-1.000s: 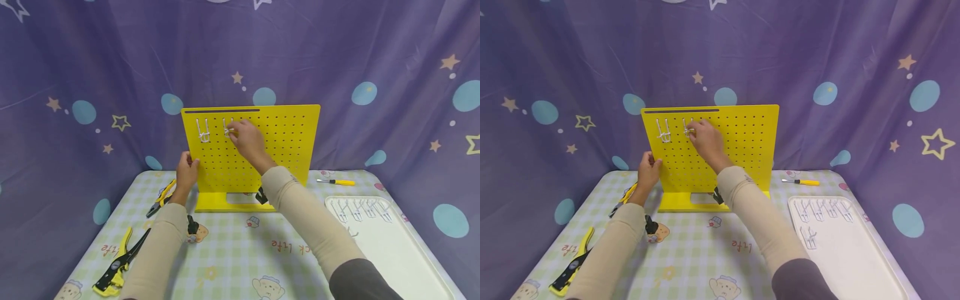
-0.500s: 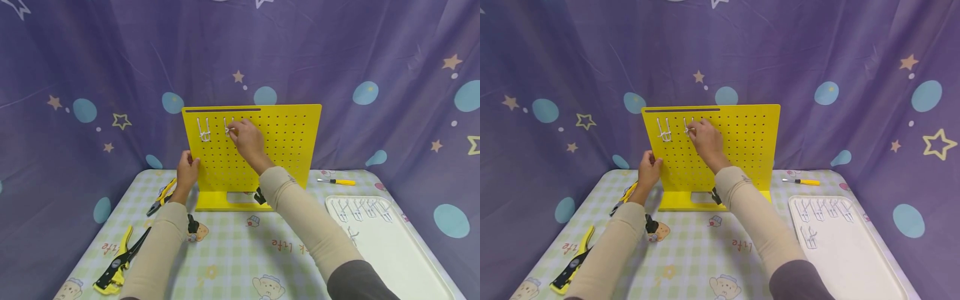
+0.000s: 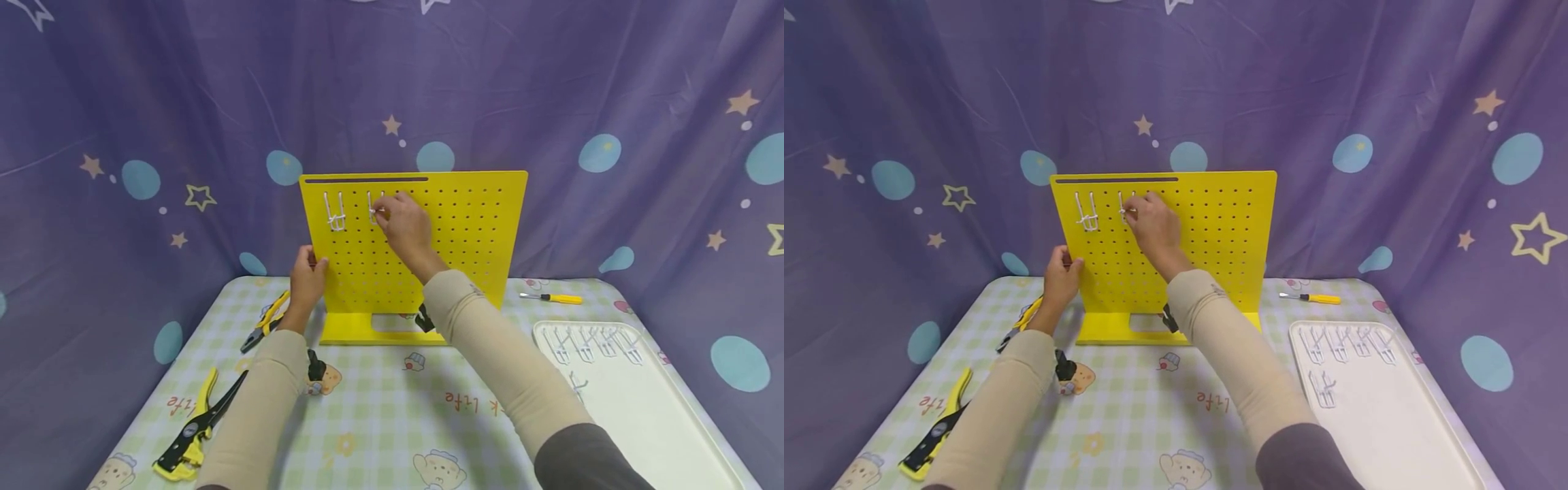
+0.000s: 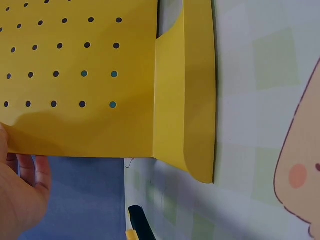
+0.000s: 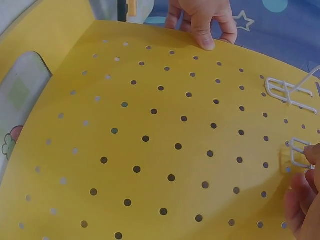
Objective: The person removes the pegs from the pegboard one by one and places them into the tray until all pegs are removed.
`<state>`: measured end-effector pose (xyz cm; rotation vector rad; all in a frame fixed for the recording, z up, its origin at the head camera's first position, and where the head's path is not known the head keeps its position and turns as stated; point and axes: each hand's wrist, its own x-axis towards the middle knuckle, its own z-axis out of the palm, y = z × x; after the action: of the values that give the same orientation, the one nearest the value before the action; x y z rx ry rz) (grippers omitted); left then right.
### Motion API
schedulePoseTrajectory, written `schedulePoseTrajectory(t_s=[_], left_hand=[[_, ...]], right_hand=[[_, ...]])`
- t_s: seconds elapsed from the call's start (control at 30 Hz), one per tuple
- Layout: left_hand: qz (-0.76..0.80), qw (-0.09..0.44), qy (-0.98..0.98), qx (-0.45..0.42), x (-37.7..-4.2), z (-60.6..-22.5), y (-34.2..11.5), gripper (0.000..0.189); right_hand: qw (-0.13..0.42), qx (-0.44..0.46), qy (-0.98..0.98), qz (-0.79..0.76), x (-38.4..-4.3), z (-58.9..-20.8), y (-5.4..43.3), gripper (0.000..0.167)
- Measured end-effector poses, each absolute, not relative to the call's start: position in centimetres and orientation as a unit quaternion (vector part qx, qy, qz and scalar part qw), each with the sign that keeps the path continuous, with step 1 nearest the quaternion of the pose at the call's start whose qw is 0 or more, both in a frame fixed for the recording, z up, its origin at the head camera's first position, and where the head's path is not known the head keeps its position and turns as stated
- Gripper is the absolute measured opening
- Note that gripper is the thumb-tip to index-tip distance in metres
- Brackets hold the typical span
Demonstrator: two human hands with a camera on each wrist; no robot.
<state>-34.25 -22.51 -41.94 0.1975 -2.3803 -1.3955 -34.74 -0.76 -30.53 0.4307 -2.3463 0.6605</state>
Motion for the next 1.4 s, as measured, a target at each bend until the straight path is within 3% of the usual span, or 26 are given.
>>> schedulePoseTrajectory(t_s=[0.53, 1.1, 1.23, 1.4], left_hand=[[-0.497, 0.184, -0.845, 0.066, -34.0, -41.9, -22.4, 0.027], [-0.495, 0.183, -0.846, 0.07, -34.1, -42.0, -22.6, 0.028], [-0.499, 0.186, -0.844, 0.066, -34.1, -42.1, -22.6, 0.028], [-0.497, 0.188, -0.845, 0.062, -34.0, -41.9, -22.6, 0.029]], right_hand=[[0.359, 0.184, -0.88, 0.253, -34.2, -30.1, -0.1, 0.013], [0.339, 0.24, -0.851, 0.321, -32.3, -30.2, 4.7, 0.009], [0.308, 0.25, -0.854, 0.338, -31.7, -30.6, 6.9, 0.008], [0.227, 0.263, -0.865, 0.362, -30.3, -31.0, 10.6, 0.009]])
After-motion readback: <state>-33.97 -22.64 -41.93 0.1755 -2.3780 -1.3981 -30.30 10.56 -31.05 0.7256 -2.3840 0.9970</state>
